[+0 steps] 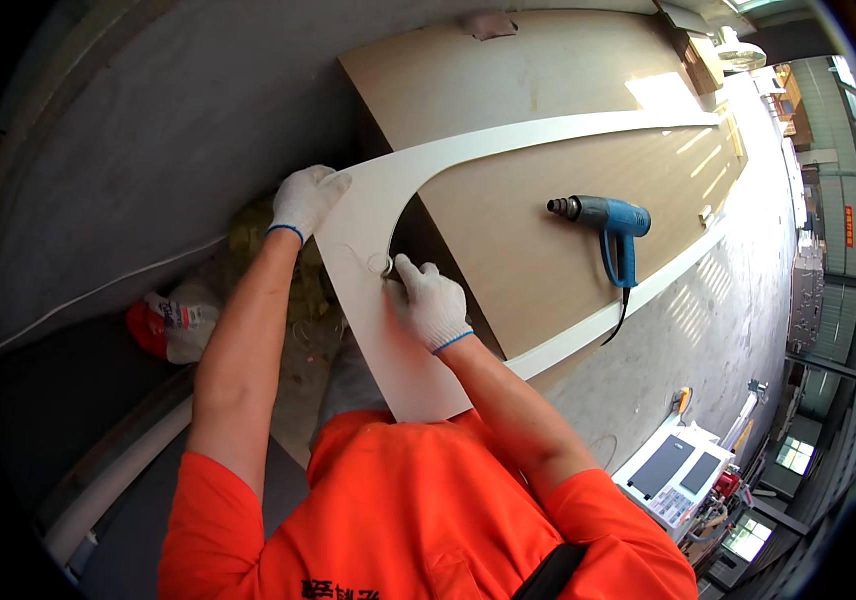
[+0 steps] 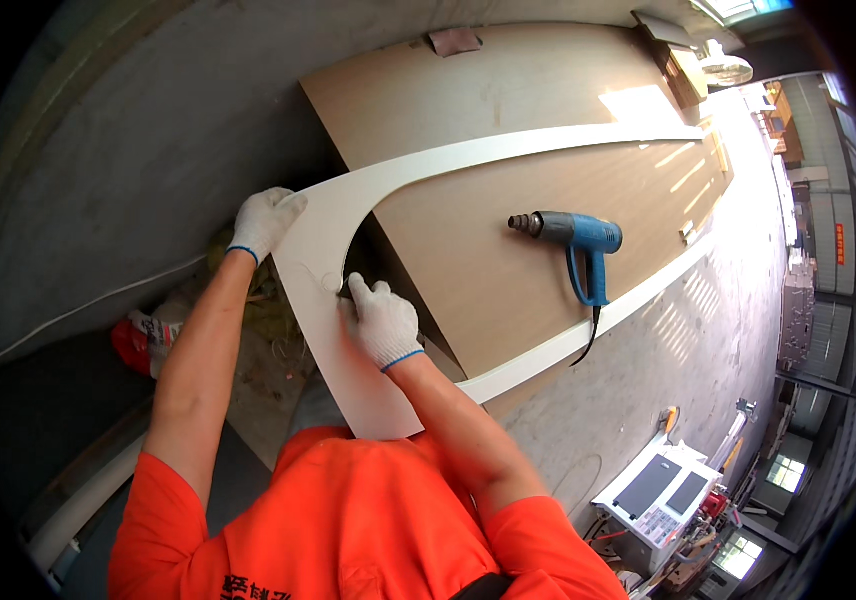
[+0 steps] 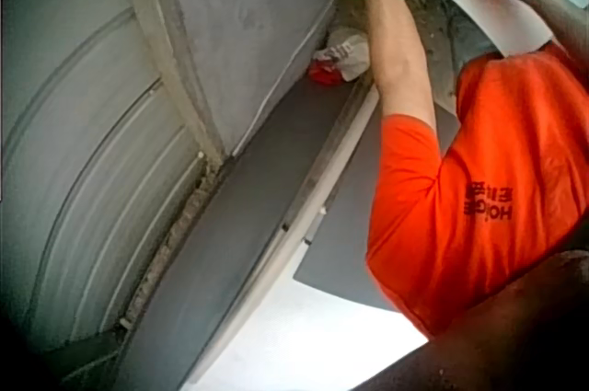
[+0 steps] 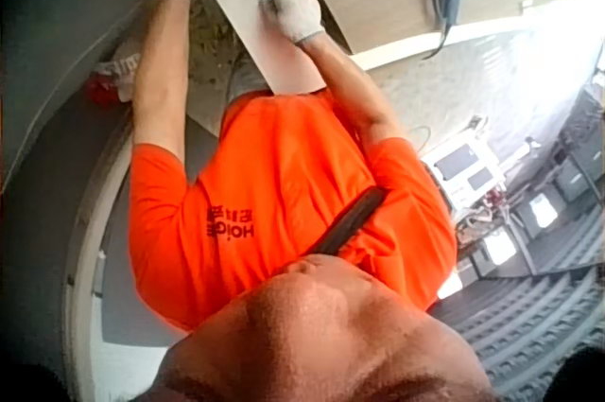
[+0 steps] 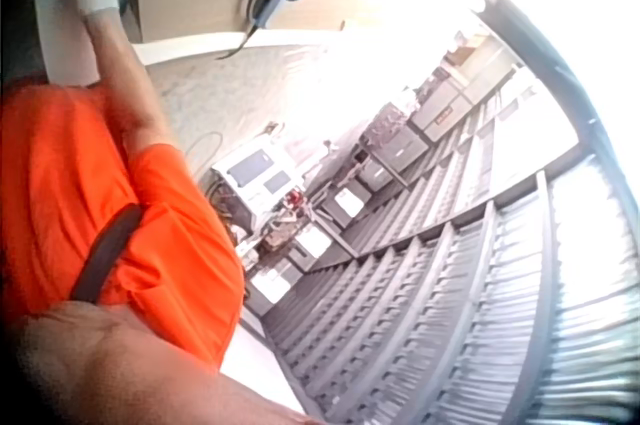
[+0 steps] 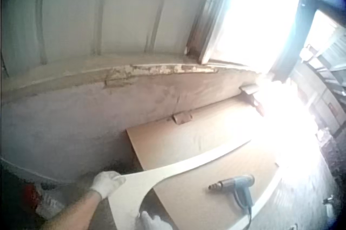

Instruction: The person uses a heat gun to soften a white plastic strip and presses it onto the edge of a large wooden board. They then use a utility knife to trim the excess plastic along the board's edge and smooth the strip with a wooden block. The person repeats this process for multiple sections of the board's perimeter.

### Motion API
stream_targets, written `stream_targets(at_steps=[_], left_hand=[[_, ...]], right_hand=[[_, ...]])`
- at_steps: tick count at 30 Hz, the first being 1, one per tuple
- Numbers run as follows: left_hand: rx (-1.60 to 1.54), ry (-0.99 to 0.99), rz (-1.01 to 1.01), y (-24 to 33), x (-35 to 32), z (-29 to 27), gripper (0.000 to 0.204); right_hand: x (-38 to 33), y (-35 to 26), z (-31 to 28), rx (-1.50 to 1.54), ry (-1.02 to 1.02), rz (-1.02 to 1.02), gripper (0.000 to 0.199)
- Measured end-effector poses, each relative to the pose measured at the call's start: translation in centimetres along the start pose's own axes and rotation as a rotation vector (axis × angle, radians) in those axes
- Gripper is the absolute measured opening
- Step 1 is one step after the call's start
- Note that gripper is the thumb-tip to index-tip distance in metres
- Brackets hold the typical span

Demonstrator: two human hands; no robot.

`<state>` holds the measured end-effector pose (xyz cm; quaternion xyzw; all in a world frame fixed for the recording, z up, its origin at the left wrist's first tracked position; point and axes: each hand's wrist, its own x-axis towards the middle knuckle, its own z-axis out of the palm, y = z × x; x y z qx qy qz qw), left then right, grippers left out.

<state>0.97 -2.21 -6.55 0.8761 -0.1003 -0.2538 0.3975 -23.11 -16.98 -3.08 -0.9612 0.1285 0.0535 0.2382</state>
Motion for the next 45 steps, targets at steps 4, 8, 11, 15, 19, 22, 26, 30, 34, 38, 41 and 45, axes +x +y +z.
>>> stream_targets(at_steps=[4,8,11,15,19,22,26,30,34,38,41,45], left_hand=[[0.017,0.005,0.026,-0.2,0.1,0.1,0.043],[-0.001,0.011,0.042,-0.3,0.1,0.2,0.041],[0.022,0.002,0.032,-0.3,0.2,-0.1,0.043],[-0.004,-0.021,-0.004,-0.7,0.5,-0.5,0.044],[0.211,-0.104,0.019,2.0,0.9,-1.4,0.044],[0.492,-0.2,0.143,5.6,2.4,-2.6,0.043],[0.379,-0.241,0.244,5.2,7.4,2.3,0.057],[0.574,-0.223,0.234,7.2,5.1,3.9,0.064],[0.57,-0.233,0.277,7.6,4.1,3.1,0.063],[0.554,-0.213,0.284,6.8,4.8,3.3,0.061],[0.552,-0.179,0.294,6.4,4.9,3.3,0.06],[0.556,-0.188,0.296,6.1,5.3,3.7,0.061]], right_hand=[[1.6,-0.4,0.5,0.02,0.115,0.063,0.041],[3.4,-1.0,0.3,0.024,0.185,0.144,0.035],[5.3,-0.9,0.2,0.024,0.222,0.182,0.029],[7.6,-0.7,-0.3,0.045,0.245,0.243,0.028],[8.4,-0.4,-0.5,0.092,0.265,0.316,0.03],[9.1,-1.2,-0.4,0.1,0.282,0.372,0.03],[9.9,-2.8,-0.3,0.113,0.277,0.457,0.032],[9.0,-2.6,-0.9,0.114,0.262,0.54,0.042],[9.5,-2.7,-0.6,0.099,0.309,0.566,0.039],[10.9,-1.7,-0.7,0.064,0.326,0.553,0.036],[12.1,-1.7,-1.3,0.086,0.338,0.61,0.034],[13.1,-1.3,-2.5,0.113,0.381,0.649,0.033]])
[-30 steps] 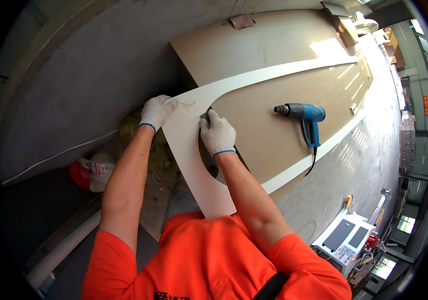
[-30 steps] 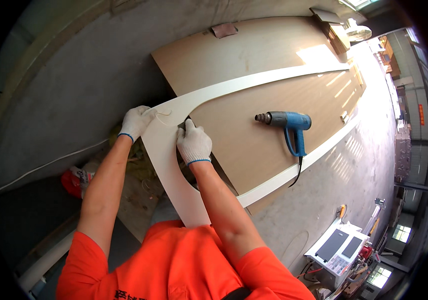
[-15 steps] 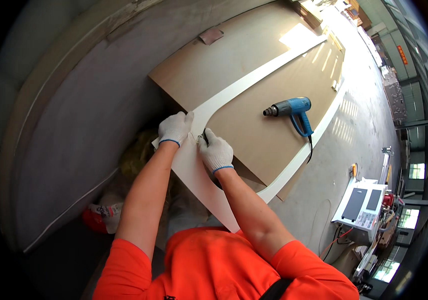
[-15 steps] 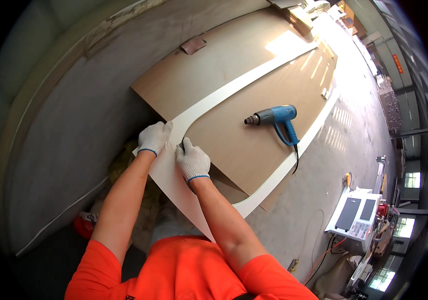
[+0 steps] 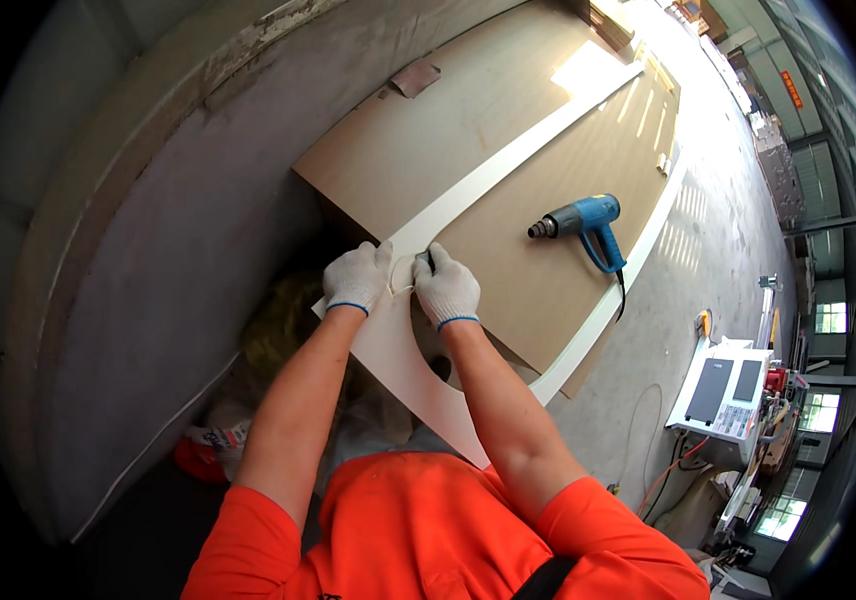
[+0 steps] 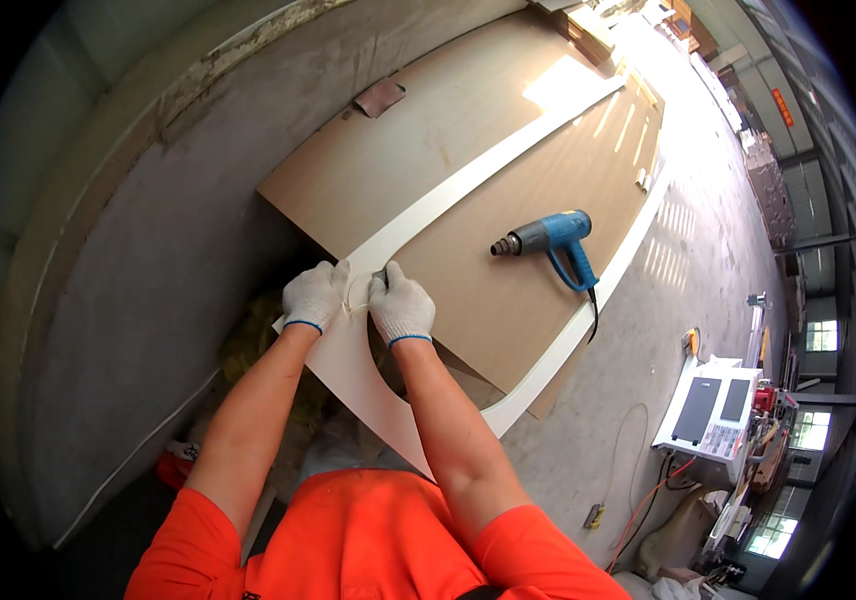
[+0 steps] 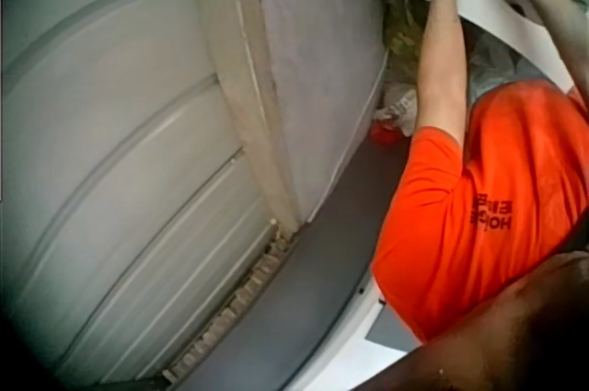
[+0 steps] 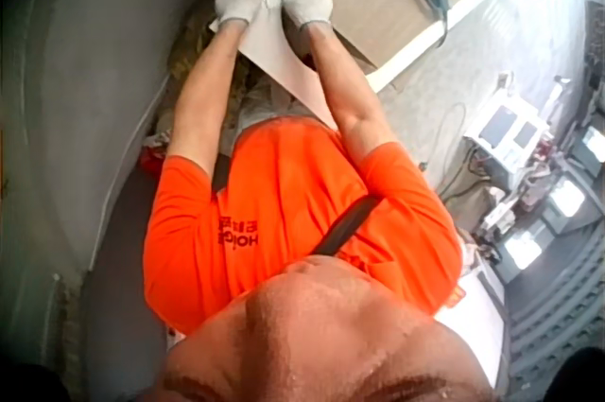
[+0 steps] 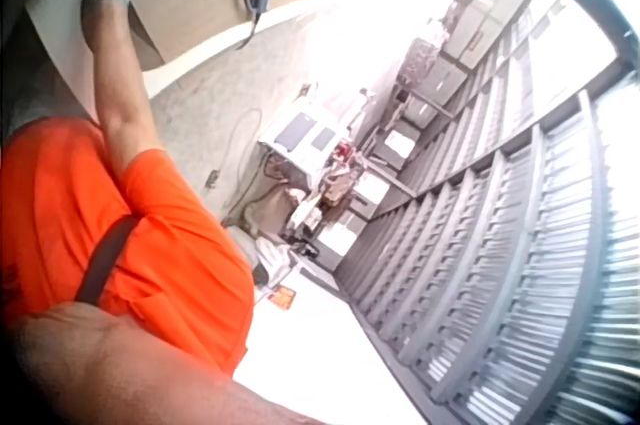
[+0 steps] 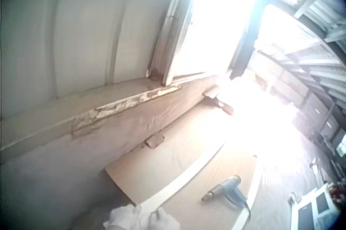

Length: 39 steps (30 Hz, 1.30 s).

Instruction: The person uses a heat gun to soften a white plastic strip and presses it onto the edge of a large wooden board. They then use a utility knife to trim the excess plastic along the board's edge and smooth the strip with a wooden block. The person repeats this process for multiple sections of the board's perimeter.

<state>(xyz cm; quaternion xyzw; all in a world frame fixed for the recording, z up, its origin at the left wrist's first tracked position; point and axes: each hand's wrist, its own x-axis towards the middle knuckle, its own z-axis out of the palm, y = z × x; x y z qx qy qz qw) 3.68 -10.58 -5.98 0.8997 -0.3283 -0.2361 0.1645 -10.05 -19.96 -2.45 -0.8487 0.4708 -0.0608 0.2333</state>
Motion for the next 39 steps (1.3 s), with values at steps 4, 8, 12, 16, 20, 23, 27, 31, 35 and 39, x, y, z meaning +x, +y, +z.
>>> stream_targets(at_steps=[4,8,12,16,20,23,27,31,35,39], left_hand=[[-0.008,0.009,0.004,-0.5,0.2,0.5,0.062],[-0.017,0.017,0.056,0.3,-0.8,-0.6,0.062],[-0.017,-0.013,-0.016,-0.2,-0.5,-0.5,0.062],[-0.004,-0.008,-0.021,0.6,-0.8,-0.5,0.063],[0.005,0.015,-0.027,0.4,-0.2,0.3,0.063],[0.065,0.043,0.037,0.5,-0.2,0.2,0.061],[0.096,0.03,-0.012,2.0,-0.6,-0.1,0.062],[0.107,0.085,-0.071,0.4,0.4,0.6,0.066],[0.142,0.139,-0.033,0.6,0.7,0.8,0.064],[0.116,0.135,0.021,2.1,-0.4,1.5,0.061]], right_hand=[[1.5,-0.5,-0.6,0.029,-0.032,0.072,0.034],[2.8,0.1,-0.7,0.047,-0.018,0.144,0.035],[4.4,0.0,-0.8,0.073,0.019,0.2,0.036],[6.4,1.3,-0.6,0.074,0.046,0.225,0.038],[5.2,3.1,-1.5,0.111,0.08,0.196,0.04],[3.2,6.7,-2.6,0.103,0.101,0.227,0.044],[1.6,11.8,-5.1,0.055,0.077,0.213,0.05],[2.9,15.7,-9.3,0.059,0.143,0.111,0.06],[7.9,26.3,-15.2,-0.213,0.645,0.112,0.067],[11.1,30.1,-21.8,-0.124,0.075,0.281,0.058]])
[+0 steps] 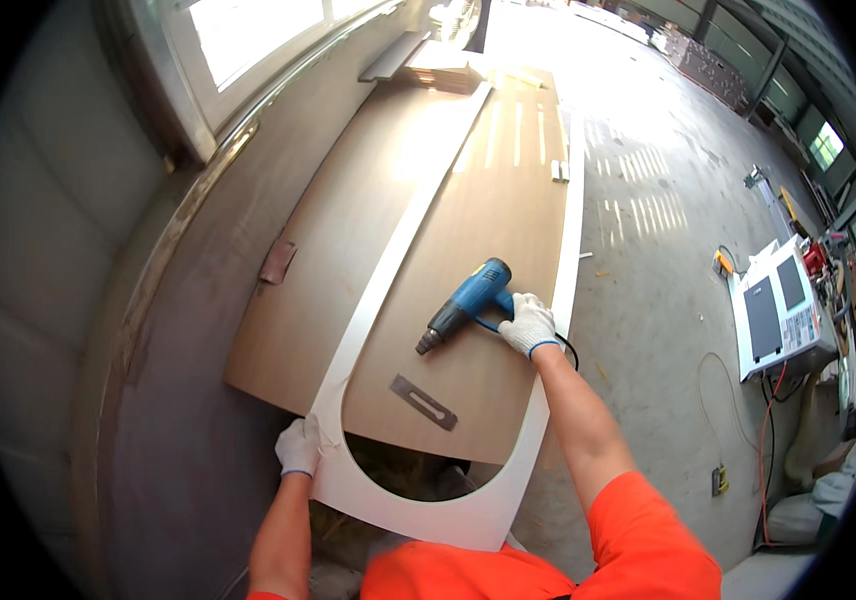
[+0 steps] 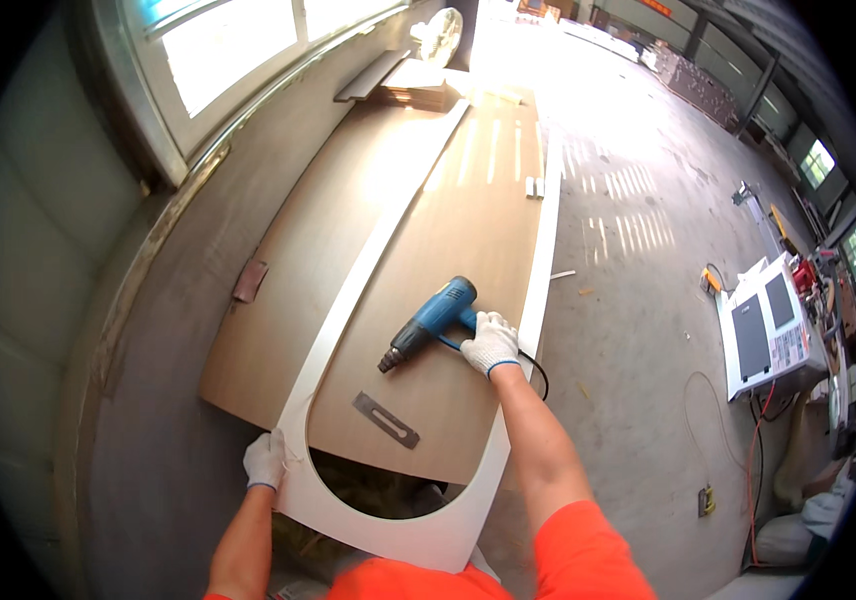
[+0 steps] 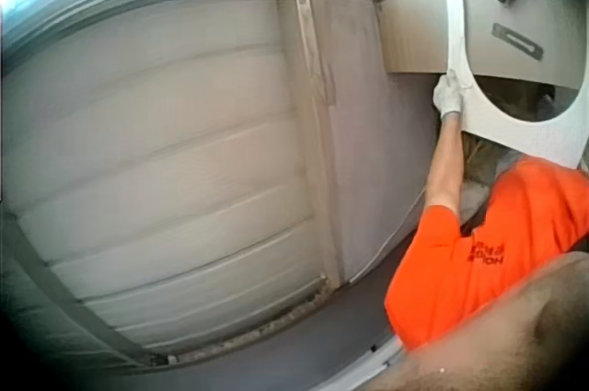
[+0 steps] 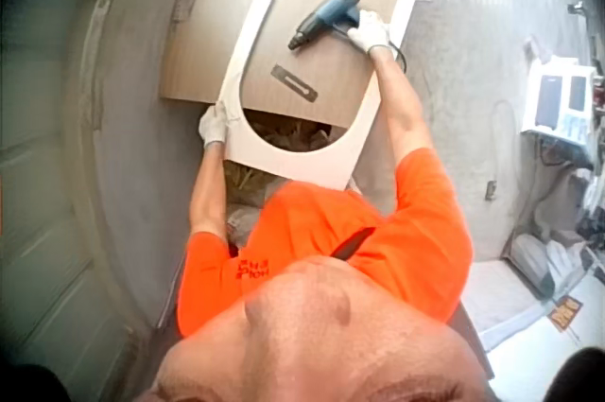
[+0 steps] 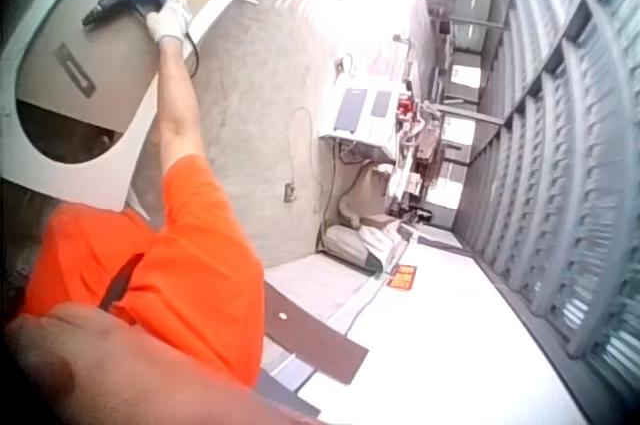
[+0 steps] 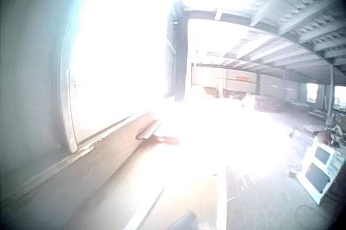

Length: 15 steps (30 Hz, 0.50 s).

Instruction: The person uses a heat gun to soften a white plastic strip and presses it onto the edge of a large wooden board. They then use a utility knife to trim the excess plastic along the board's edge and smooth the strip with a wooden block. The person repeats this process for multiple sections of the board's perimeter.

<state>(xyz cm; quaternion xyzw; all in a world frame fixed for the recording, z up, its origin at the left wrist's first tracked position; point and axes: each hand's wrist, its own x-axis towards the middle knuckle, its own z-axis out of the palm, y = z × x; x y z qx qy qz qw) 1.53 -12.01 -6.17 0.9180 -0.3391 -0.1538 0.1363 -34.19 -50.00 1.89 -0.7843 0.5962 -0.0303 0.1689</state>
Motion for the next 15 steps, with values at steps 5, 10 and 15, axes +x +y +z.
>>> stream_targets(at_steps=[5,10,15], left_hand=[[-0.071,-0.022,-0.025,1.9,0.7,0.8,0.062],[-0.209,0.152,-0.066,2.9,0.0,0.0,0.05],[-0.405,0.136,0.206,4.0,4.0,0.0,0.049]], right_hand=[[2.6,3.4,1.8,-0.198,0.042,-0.011,0.05],[-0.8,2.6,0.3,-0.102,-0.098,0.11,0.042],[-8.2,0.1,-4.8,0.087,0.01,0.275,0.062]])
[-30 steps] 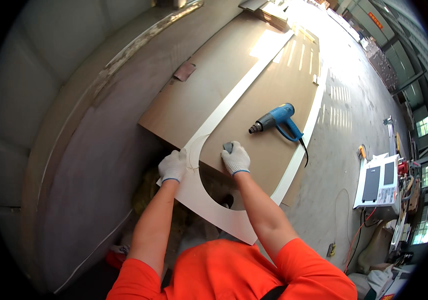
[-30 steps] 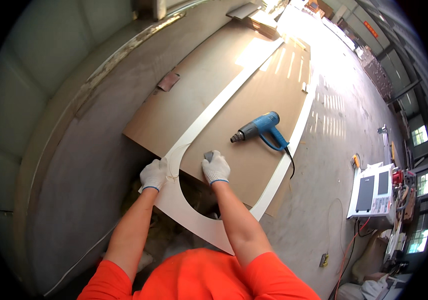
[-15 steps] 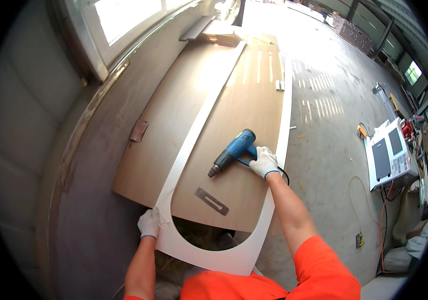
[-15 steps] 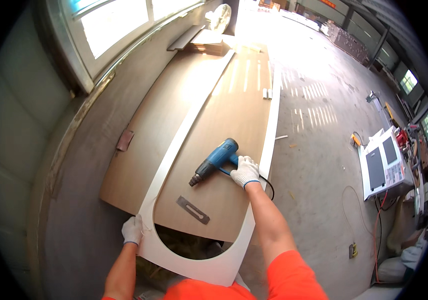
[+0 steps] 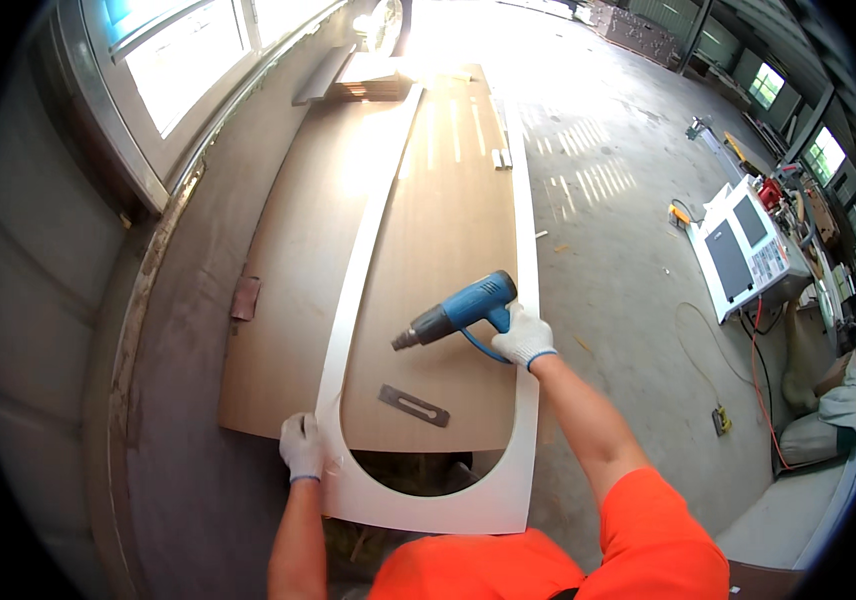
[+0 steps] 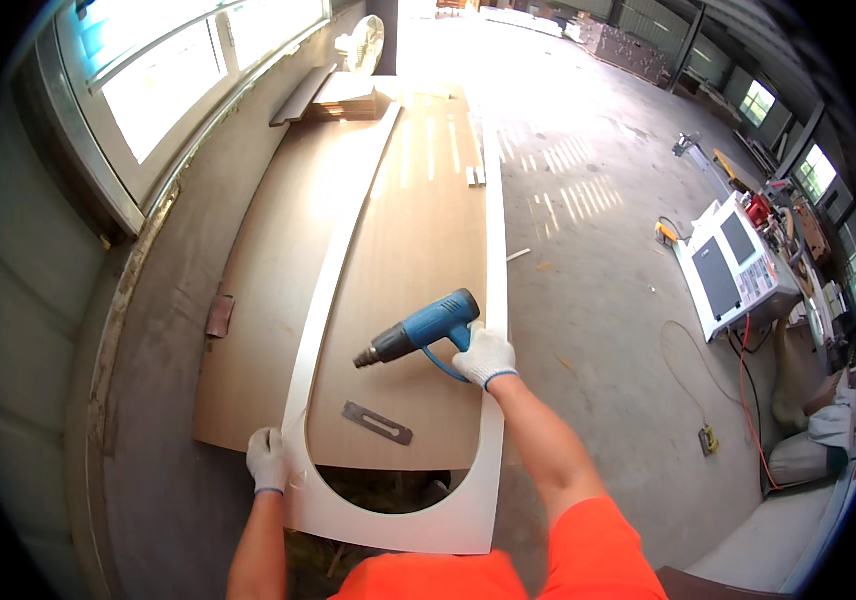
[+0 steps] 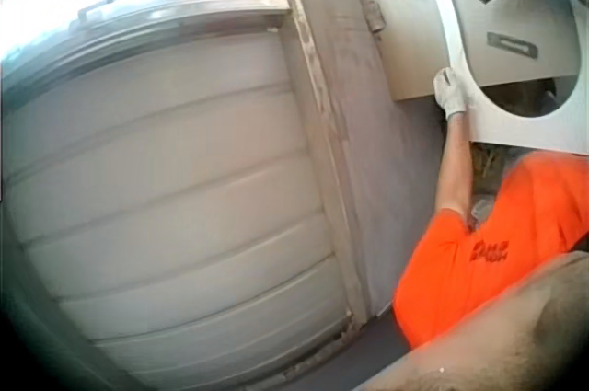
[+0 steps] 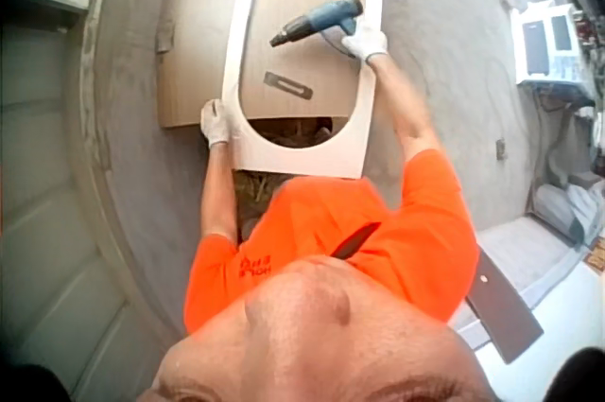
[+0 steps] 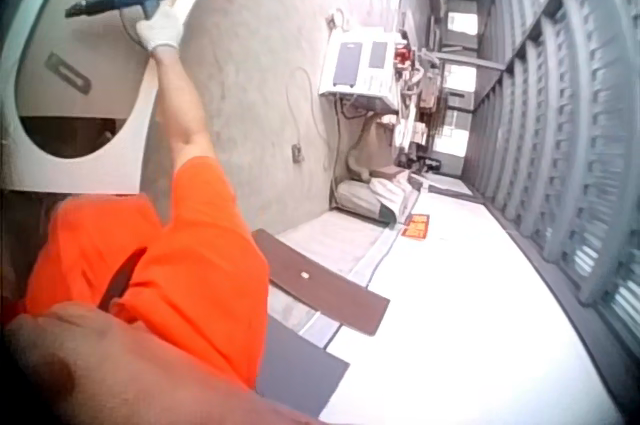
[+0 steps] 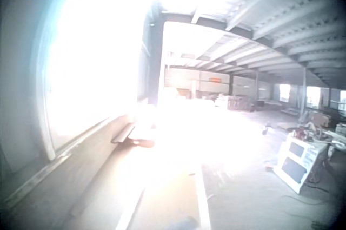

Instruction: The person uses a heat gun to soften a white plastic strip and presses it onto the edge of a large wooden board. They then use a utility knife to trim the excess plastic along the board's edge and smooth the strip with a wooden block. The person repeats this process for multiple sections of the board's perimeter.

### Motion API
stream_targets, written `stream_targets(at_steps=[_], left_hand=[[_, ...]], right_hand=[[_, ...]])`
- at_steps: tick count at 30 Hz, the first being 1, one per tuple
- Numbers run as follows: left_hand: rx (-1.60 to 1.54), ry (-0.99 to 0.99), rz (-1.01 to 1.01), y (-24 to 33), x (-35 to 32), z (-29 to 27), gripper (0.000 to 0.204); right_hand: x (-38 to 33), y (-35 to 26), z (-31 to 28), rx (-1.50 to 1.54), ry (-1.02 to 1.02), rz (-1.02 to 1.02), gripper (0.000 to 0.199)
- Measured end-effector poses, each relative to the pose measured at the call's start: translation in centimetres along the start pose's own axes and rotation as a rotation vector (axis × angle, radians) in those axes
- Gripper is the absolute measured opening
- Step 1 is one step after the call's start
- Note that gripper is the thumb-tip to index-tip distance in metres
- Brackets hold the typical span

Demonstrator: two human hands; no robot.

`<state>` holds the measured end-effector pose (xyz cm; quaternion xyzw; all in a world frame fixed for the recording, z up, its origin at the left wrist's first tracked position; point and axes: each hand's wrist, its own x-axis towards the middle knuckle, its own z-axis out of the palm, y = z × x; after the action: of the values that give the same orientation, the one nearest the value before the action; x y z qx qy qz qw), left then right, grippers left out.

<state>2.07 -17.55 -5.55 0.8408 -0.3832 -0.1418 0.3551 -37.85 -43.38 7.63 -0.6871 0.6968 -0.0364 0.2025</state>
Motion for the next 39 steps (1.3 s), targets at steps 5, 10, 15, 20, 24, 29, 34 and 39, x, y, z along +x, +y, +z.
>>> stream_targets(at_steps=[5,10,15,20,24,29,34,39], left_hand=[[0.076,-0.28,-0.018,2.7,3.9,-0.2,0.055],[0.357,-0.406,0.147,4.5,2.9,-1.2,0.066],[0.204,-0.201,0.263,0.0,1.8,-0.2,0.053],[-0.006,-0.017,0.384,-1.2,1.4,1.0,0.032],[-0.032,0.012,0.355,-1.9,1.2,1.5,0.029],[0.013,0.094,0.426,-1.7,1.2,1.9,0.019],[0.011,0.104,0.352,-1.6,0.8,2.0,0.011],[0.04,0.073,0.346,-1.0,1.0,1.9,0.011]], right_hand=[[-7.4,-0.6,2.0,0.323,0.068,0.122,0.055],[-10.6,-2.2,6.1,0.709,0.032,0.185,0.048],[-11.1,-6.0,6.5,1.03,-0.076,0.204,0.033],[-7.8,-4.5,7.8,0.431,0.214,0.056,0.043],[-8.4,-5.5,6.6,0.263,0.082,0.066,0.047],[-8.7,-5.6,7.8,0.254,0.029,0.118,0.044],[-10.6,-5.1,9.0,0.262,-0.127,0.042,0.04],[-11.0,-5.1,10.4,0.332,-0.087,0.031,0.041]])
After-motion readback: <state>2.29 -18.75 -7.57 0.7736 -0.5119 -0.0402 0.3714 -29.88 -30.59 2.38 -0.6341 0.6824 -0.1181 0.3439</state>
